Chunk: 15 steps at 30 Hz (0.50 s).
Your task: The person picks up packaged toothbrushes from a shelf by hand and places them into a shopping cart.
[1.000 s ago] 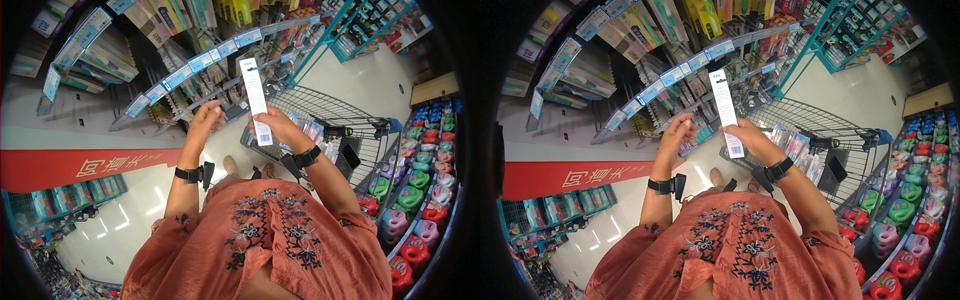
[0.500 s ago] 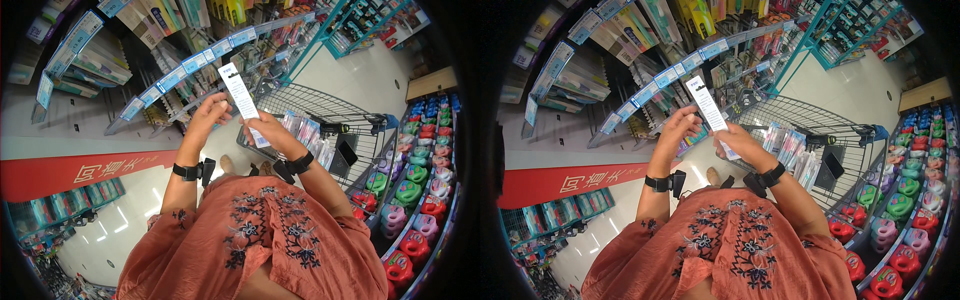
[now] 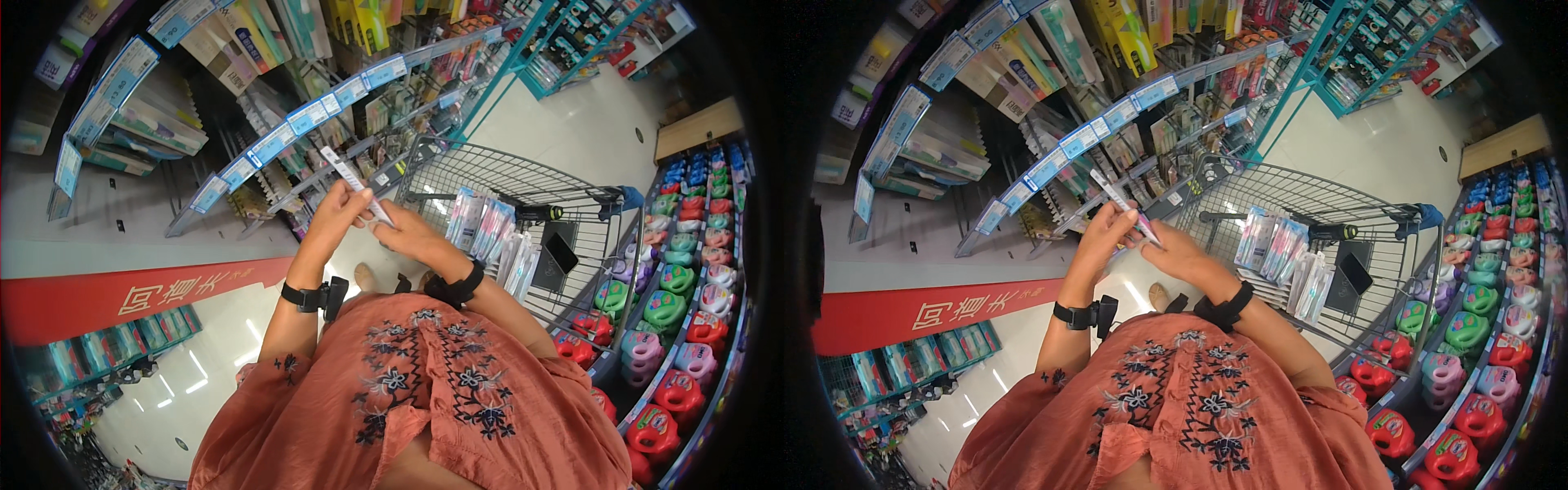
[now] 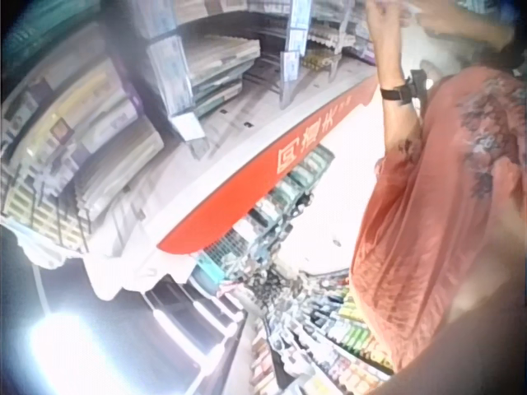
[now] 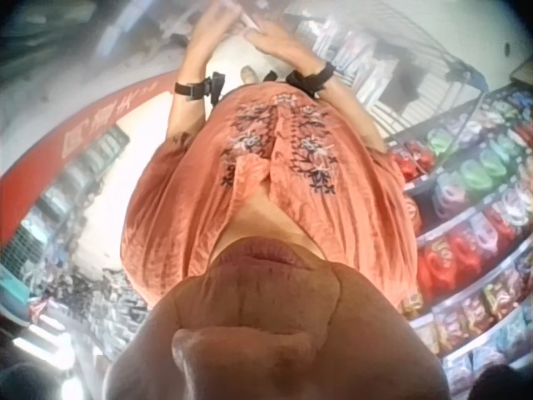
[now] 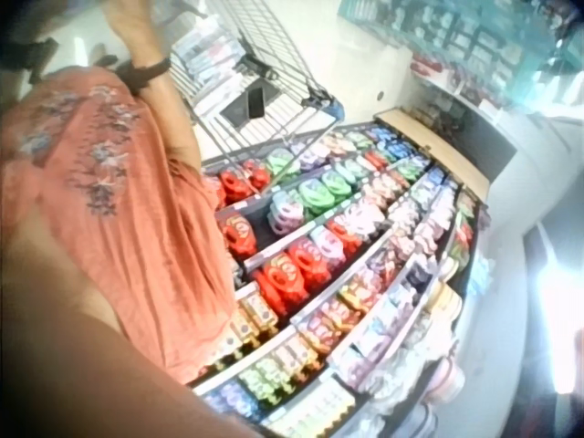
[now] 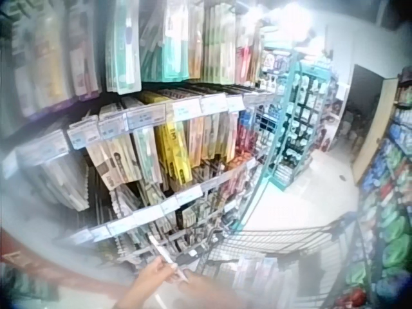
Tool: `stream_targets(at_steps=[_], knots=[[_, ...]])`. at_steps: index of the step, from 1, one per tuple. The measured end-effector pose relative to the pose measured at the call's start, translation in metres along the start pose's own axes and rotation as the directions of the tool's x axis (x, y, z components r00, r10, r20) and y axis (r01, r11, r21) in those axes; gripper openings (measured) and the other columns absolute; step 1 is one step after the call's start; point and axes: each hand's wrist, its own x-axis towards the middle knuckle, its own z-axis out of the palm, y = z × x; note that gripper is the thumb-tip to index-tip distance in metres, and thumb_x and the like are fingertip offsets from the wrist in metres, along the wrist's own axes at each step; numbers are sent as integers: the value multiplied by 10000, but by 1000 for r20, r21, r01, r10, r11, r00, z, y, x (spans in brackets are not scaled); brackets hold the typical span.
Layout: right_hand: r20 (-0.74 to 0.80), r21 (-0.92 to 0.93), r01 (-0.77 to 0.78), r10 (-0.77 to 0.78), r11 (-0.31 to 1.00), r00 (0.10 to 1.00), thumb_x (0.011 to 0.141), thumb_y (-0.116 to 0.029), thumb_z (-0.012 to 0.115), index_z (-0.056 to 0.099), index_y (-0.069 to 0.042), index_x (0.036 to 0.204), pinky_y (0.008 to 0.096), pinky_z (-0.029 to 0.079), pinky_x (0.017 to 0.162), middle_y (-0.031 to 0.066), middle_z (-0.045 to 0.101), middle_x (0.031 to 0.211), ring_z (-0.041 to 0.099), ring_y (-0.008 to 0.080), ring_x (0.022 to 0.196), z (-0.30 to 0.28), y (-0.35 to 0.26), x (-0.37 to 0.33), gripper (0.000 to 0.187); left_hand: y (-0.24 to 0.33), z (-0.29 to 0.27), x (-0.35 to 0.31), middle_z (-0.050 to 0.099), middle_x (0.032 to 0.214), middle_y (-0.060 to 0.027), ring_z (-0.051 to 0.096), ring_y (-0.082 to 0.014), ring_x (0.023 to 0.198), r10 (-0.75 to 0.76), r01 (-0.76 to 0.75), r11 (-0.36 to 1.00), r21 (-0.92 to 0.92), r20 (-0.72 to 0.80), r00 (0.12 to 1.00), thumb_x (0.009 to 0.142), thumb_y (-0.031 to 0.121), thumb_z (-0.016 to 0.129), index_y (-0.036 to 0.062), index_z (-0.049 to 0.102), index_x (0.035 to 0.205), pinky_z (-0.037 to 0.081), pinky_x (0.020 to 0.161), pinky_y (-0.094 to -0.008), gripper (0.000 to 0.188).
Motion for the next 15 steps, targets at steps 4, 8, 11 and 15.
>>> stream_targets(at_steps=[4,8,11,15], knots=[[98,256,-111,88,960,991,952,-352,609,561,-4,1227,310,499,636,58,611,882,606,149,734,-7,-21,-8,446,6,-2,2,636,1004,-52,620,-126,840,8,-9,999,-40,-25,1000,979,357,613,-7,563,1280,494,721,-271,474],[120,429,-139,96,893,988,973,-352,629,564,-1,1276,253,494,628,7,578,884,570,80,737,-20,-22,-13,468,9,2,8,632,1040,-62,627,-134,854,20,-20,995,-100,-2,1000,982,349,591,-21,543,1327,501,736,-281,508],[105,435,-117,78,893,991,966,-348,651,572,1,1255,244,488,615,4,582,882,564,72,733,-27,-18,-12,460,15,8,11,631,1065,-69,628,-141,877,30,-28,994,-109,16,999,983,355,583,-26,526,1356,501,749,-290,536],[62,485,-93,72,869,995,953,-326,681,581,-6,1234,236,477,590,-2,582,873,560,70,716,-36,-15,-12,437,23,19,14,632,1103,-83,626,-148,893,57,-56,990,-126,3,998,985,353,579,-31,517,1366,502,749,-293,545]])
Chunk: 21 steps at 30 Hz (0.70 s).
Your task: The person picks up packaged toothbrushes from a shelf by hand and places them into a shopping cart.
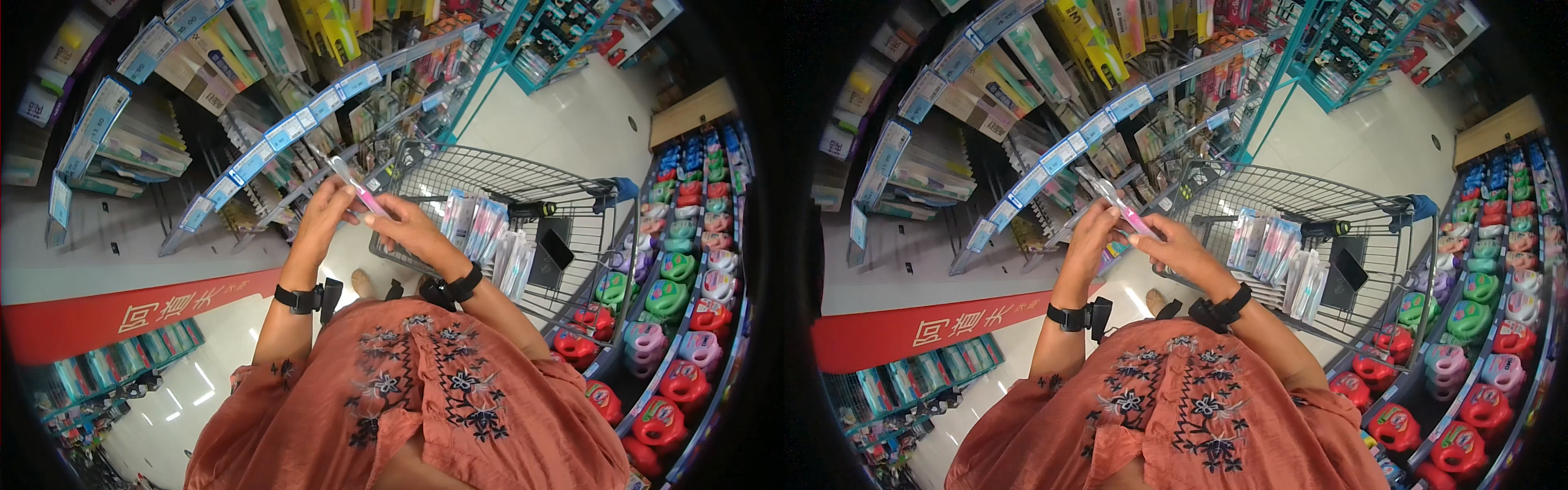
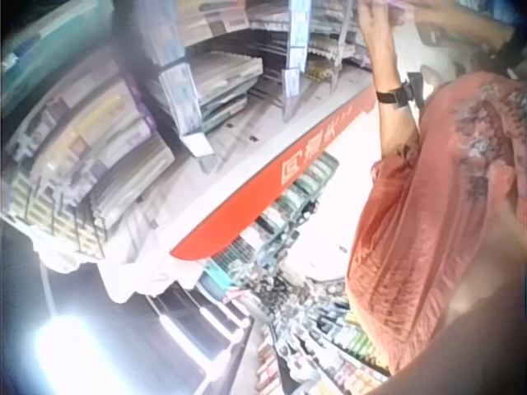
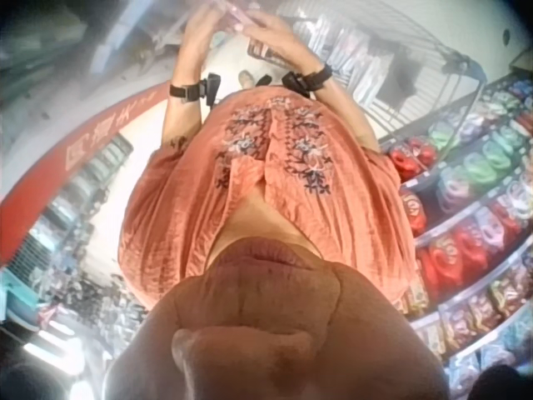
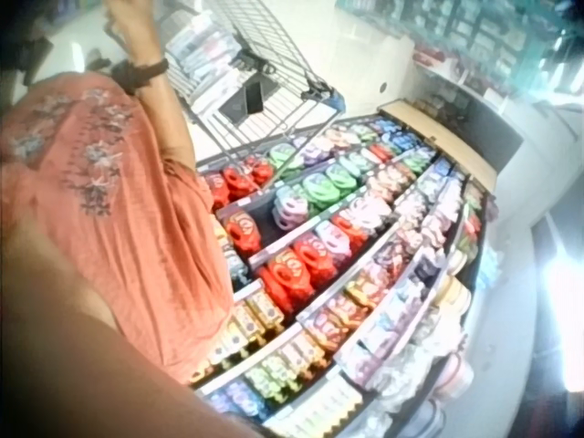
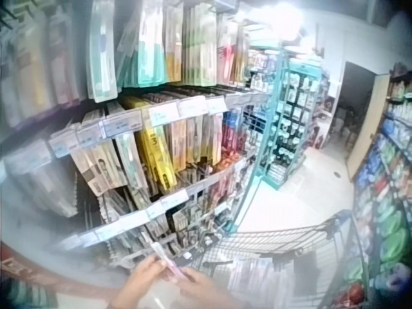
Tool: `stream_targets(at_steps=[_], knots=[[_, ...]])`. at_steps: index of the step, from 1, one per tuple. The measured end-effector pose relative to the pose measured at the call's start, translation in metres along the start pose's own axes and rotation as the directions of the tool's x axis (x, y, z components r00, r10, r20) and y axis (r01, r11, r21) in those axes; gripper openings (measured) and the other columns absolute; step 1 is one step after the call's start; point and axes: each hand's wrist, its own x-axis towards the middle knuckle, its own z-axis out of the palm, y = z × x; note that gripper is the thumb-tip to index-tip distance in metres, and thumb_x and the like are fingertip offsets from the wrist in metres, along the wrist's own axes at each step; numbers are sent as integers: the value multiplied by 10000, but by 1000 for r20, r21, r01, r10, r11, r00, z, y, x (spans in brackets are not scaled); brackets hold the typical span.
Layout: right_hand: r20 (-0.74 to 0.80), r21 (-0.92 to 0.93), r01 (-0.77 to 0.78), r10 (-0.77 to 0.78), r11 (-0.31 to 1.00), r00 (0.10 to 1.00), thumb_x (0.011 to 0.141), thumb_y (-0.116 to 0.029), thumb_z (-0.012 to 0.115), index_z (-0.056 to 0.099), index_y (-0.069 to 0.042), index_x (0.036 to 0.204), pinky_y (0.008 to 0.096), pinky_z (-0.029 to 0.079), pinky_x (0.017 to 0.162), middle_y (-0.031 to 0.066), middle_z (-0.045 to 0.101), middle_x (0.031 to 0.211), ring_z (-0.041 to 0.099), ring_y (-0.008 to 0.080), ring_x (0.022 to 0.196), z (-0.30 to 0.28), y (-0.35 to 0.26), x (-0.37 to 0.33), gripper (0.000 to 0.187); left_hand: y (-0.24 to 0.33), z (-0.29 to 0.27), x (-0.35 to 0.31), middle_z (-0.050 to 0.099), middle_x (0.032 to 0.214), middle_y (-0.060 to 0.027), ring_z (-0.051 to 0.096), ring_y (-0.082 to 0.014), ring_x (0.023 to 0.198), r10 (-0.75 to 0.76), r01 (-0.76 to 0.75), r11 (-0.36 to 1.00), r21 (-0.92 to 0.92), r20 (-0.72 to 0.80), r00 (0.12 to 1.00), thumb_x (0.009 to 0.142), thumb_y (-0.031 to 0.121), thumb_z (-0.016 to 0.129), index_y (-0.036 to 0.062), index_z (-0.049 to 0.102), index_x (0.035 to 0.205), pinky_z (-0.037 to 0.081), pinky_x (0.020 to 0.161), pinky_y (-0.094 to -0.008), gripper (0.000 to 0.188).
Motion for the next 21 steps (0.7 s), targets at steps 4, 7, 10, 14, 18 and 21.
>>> stream_targets(at_steps=[4,7,10,14,18,21], knots=[[-128,2,88,-87,996,988,933,-270,716,571,-14,1216,230,453,557,-4,579,863,544,62,684,-9,-4,4,408,2,6,3,640,1134,-110,618,-161,906,1,-1,1000,3,-74,997,994,360,572,-32,518,1356,500,755,-295,536],[-203,-11,129,-129,992,971,925,-252,726,556,-19,1195,225,441,549,-3,578,864,534,57,673,-20,-3,9,395,2,8,0,643,1129,-117,615,-158,902,-22,25,999,40,-62,998,995,368,573,-29,525,1343,498,754,-294,529],[-273,-88,156,-174,984,946,922,-244,731,540,-24,1151,223,432,550,5,590,880,526,57,674,-31,-4,16,371,1,8,-1,645,1120,-120,612,-153,894,-36,39,997,73,-41,999,997,370,574,-23,536,1329,494,755,-289,516],[-323,-109,197,-223,974,920,899,-282,755,544,-20,1152,244,450,550,34,634,886,555,74,678,-43,-4,26,421,-3,8,-4,648,1103,-116,612,-152,889,-67,73,993,96,-61,996,998,372,574,-14,554,1310,490,760,-286,496],[-337,-155,198,-240,968,910,875,-331,771,552,-9,1144,270,473,556,62,672,899,591,90,694,-51,-9,27,474,-7,7,-4,652,1093,-114,618,-155,883,-81,87,992,90,-78,994,998,374,576,-10,567,1295,491,758,-287,485],[-356,-188,193,-250,963,901,867,-351,770,556,-4,1140,275,474,554,69,679,909,591,97,681,-54,-20,27,490,-11,9,-5,654,1089,-111,623,-156,876,-77,85,992,95,-84,993,997,373,578,-3,573,1290,493,753,-287,477]])
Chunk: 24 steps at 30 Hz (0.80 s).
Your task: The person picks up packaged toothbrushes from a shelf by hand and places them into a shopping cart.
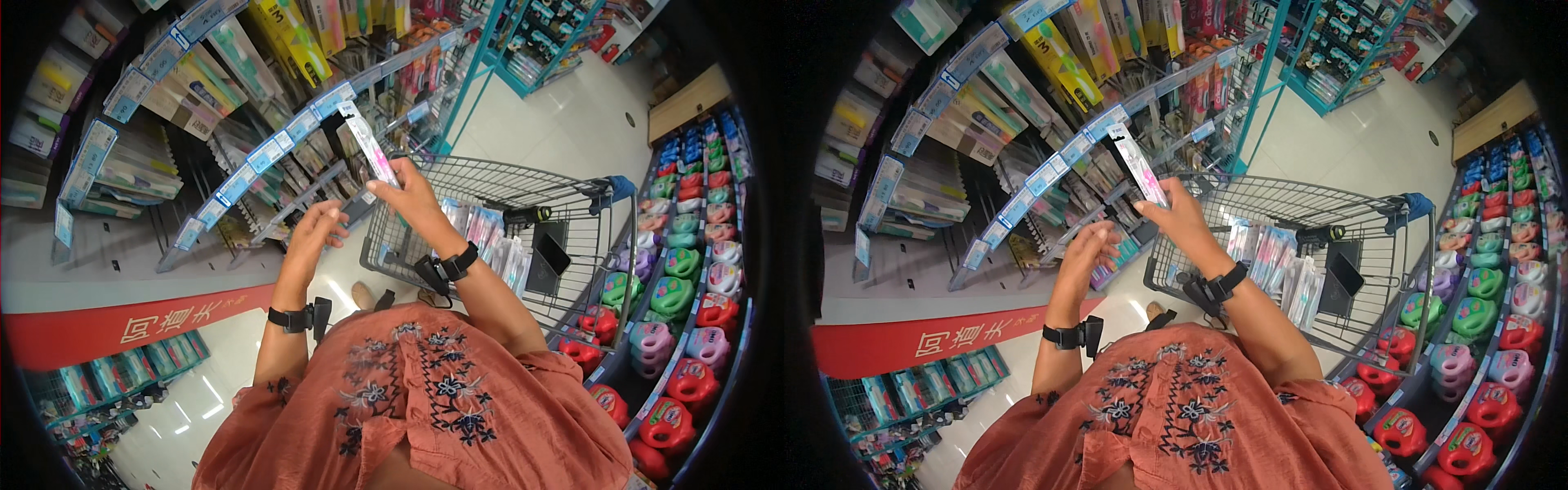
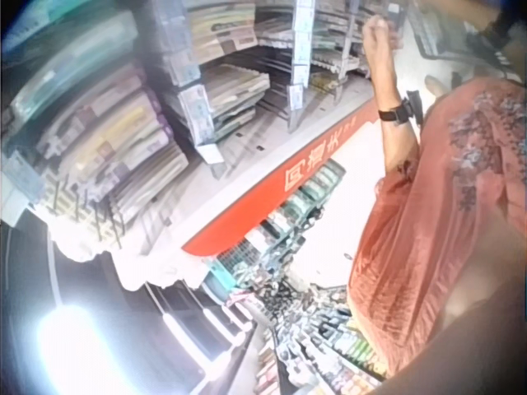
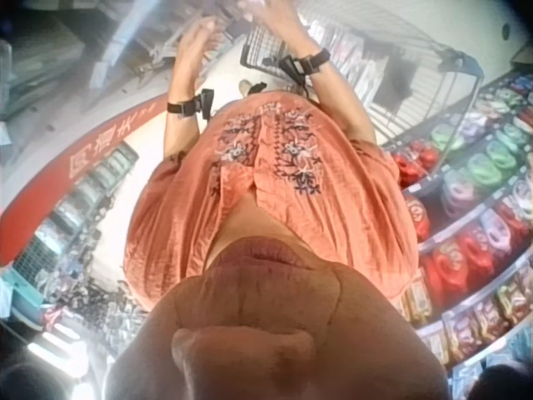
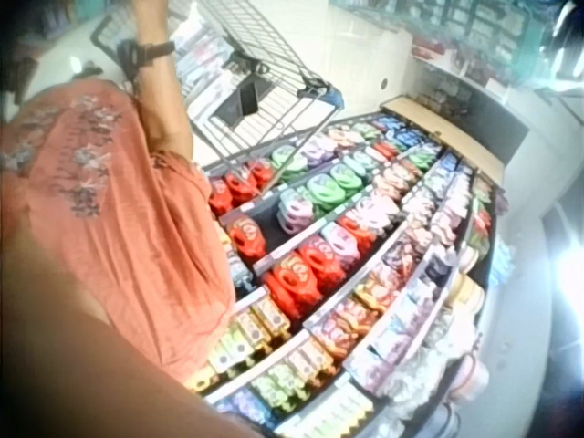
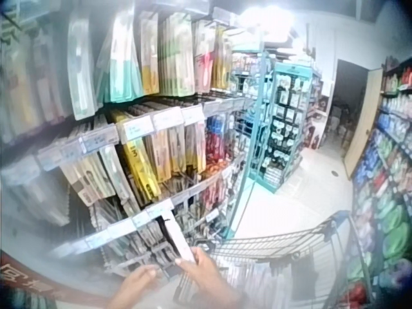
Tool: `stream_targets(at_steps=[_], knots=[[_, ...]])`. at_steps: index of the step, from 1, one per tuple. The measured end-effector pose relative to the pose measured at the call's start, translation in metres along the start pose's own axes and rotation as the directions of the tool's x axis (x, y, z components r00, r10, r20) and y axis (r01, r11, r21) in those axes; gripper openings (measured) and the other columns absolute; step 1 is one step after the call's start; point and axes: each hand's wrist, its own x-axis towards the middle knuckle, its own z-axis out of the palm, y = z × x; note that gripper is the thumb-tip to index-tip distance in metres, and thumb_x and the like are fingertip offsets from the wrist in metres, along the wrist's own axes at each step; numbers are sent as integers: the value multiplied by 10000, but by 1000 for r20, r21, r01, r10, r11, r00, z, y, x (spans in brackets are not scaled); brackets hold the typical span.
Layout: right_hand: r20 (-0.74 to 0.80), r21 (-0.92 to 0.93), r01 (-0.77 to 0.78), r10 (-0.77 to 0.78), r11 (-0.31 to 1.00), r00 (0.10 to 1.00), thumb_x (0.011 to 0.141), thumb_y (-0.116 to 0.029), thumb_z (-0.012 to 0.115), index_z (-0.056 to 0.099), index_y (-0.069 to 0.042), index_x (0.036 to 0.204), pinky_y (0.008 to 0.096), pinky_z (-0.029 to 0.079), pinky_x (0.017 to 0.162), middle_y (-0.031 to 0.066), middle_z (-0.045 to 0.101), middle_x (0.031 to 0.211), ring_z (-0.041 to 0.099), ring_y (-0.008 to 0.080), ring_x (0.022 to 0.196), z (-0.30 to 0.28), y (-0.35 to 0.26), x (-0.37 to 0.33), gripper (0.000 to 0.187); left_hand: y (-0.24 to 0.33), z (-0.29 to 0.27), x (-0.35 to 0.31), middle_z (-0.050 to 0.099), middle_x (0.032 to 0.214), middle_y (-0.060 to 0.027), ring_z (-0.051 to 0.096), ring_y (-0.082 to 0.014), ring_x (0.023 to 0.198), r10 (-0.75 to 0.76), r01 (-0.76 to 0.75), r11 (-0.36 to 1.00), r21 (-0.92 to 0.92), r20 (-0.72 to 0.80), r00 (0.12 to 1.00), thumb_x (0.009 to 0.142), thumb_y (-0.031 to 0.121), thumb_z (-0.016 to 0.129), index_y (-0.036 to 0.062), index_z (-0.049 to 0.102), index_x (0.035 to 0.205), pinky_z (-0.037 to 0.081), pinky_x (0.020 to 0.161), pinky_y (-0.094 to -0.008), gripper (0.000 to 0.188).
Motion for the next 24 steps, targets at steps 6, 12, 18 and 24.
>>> stream_targets(at_steps=[6,12,18,24], knots=[[17,-19,8,-8,1000,1000,866,-363,761,566,12,1147,286,481,543,92,679,905,594,121,626,-5,5,20,508,-3,5,-6,656,1094,-109,627,-155,876,-24,24,1000,-4,-12,1000,998,379,578,13,578,1283,496,753,-287,464],[10,13,15,-15,1000,1000,885,-335,760,580,10,1133,265,482,553,61,663,887,585,105,635,-6,11,27,461,-11,3,-7,653,1119,-114,620,-148,892,-7,7,1000,-12,-2,1000,1009,361,567,-4,540,1334,507,746,-282,489],[70,83,-47,41,995,997,921,-332,712,579,17,1134,238,450,496,37,619,823,579,92,603,-5,6,15,430,-23,-3,-8,649,1105,-103,613,-142,896,-23,22,1000,-20,-18,1000,1008,380,574,10,551,1317,506,754,-282,483],[194,57,-123,110,991,975,951,-302,641,582,11,1091,250,486,532,63,628,882,608,104,666,-3,27,1,348,-35,-17,-10,650,1092,-93,624,-141,874,-26,24,999,-39,-52,998,1009,382,575,24,569,1286,508,741,-286,453]])
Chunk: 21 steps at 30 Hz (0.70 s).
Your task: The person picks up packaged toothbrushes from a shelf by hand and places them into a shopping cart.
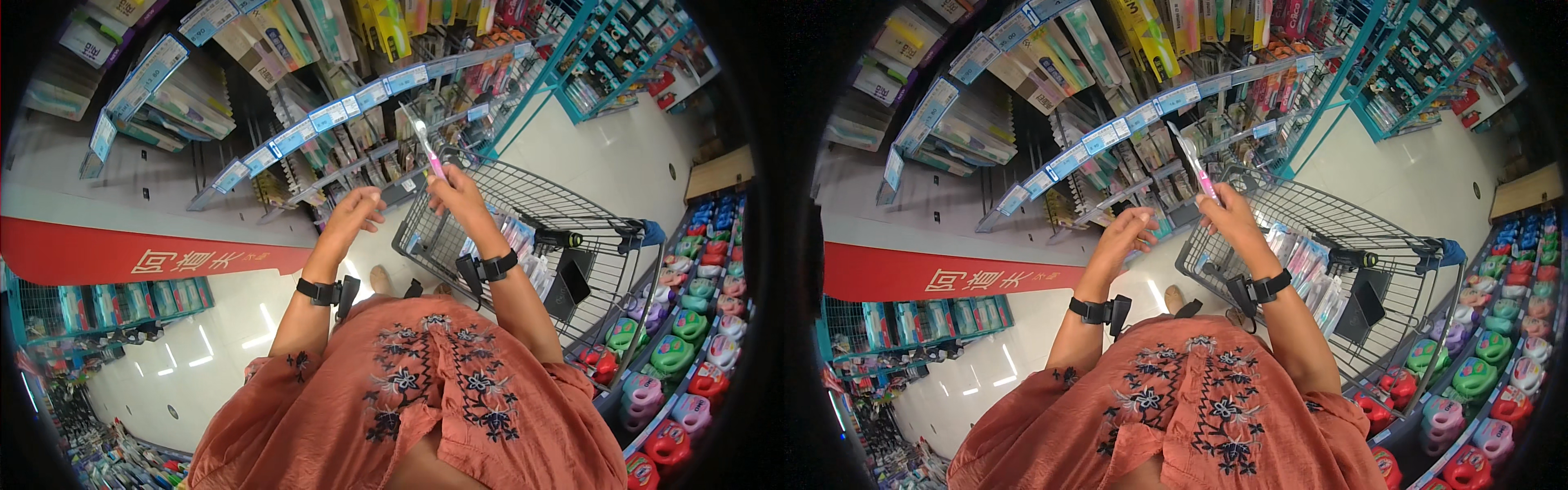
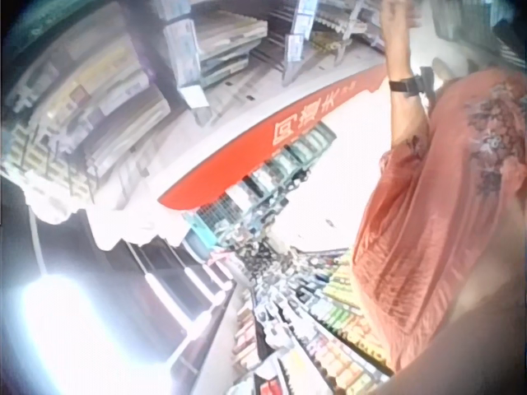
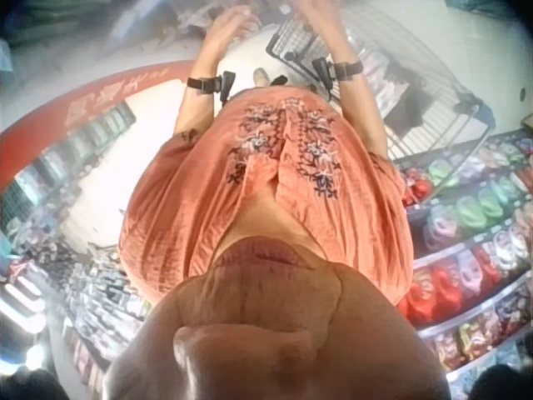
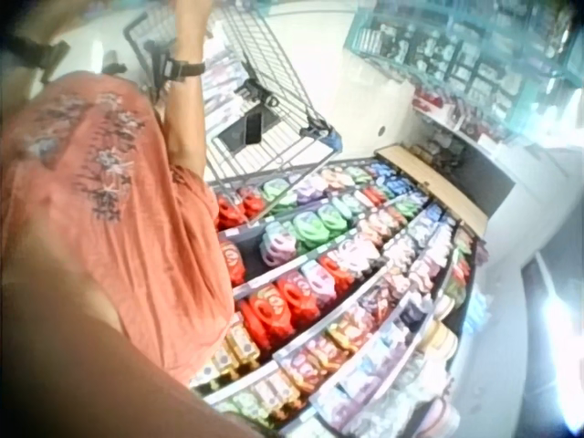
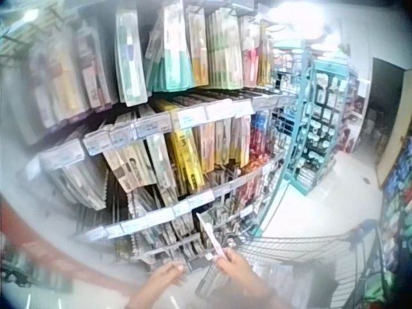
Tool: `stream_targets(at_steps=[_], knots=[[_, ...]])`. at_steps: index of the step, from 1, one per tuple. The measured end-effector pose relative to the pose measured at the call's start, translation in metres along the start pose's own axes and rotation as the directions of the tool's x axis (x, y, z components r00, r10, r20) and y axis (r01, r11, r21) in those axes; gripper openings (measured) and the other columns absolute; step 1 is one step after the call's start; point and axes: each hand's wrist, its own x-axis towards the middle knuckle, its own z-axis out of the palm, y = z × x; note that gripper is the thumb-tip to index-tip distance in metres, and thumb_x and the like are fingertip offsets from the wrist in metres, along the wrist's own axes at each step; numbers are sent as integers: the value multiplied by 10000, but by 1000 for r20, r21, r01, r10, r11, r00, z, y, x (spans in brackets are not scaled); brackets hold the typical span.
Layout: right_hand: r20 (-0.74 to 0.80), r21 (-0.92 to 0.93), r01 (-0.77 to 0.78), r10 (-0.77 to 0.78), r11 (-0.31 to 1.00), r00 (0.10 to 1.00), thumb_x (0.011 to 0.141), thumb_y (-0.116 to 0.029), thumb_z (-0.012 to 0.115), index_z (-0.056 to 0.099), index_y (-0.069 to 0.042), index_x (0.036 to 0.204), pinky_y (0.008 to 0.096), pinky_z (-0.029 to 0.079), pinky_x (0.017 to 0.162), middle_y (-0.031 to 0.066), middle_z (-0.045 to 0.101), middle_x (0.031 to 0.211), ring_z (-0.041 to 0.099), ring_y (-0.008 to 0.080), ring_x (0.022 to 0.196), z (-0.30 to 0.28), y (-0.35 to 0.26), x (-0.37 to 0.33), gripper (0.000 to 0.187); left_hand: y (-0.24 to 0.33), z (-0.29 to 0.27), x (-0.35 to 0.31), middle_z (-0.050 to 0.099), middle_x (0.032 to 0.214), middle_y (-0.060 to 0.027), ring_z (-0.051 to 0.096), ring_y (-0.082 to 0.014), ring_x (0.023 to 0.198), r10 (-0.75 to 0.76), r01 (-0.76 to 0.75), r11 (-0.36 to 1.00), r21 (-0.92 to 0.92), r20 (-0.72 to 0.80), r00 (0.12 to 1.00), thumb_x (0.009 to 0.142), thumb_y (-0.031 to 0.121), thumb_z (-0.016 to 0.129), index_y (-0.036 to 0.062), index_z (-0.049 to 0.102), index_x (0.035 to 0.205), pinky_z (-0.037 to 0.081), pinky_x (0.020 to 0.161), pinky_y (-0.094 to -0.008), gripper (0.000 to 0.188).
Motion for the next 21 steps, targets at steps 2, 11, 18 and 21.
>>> stream_targets(at_steps=[2,11,18,21], knots=[[71,-50,-38,41,998,997,974,-313,579,586,9,1048,262,496,542,85,643,905,634,130,704,2,3,-5,330,-8,-8,2,655,1087,-90,630,-141,862,-1,1,1000,-15,-39,999,1004,384,585,34,581,1255,513,735,-285,431],[158,-82,-219,230,972,960,1002,-312,523,575,20,1135,266,502,520,107,670,929,672,157,700,20,16,-16,361,-26,-52,19,664,1064,-81,646,-144,853,-12,-9,995,-95,-221,975,976,354,628,62,604,1198,523,705,-275,368],[242,48,-266,247,963,938,1027,-284,486,522,22,1249,279,539,587,132,695,995,685,162,762,29,15,-21,380,-22,-83,34,650,1085,-73,645,-145,888,49,-87,992,-94,-344,938,978,333,610,63,589,1212,530,703,-284,358],[255,49,-292,271,955,928,1028,-277,480,524,19,1250,270,527,577,128,695,984,681,159,757,34,14,-21,373,-20,-87,39,648,1084,-77,643,-143,883,58,-95,990,-100,-328,943,984,338,609,53,583,1212,529,711,-282,366]])
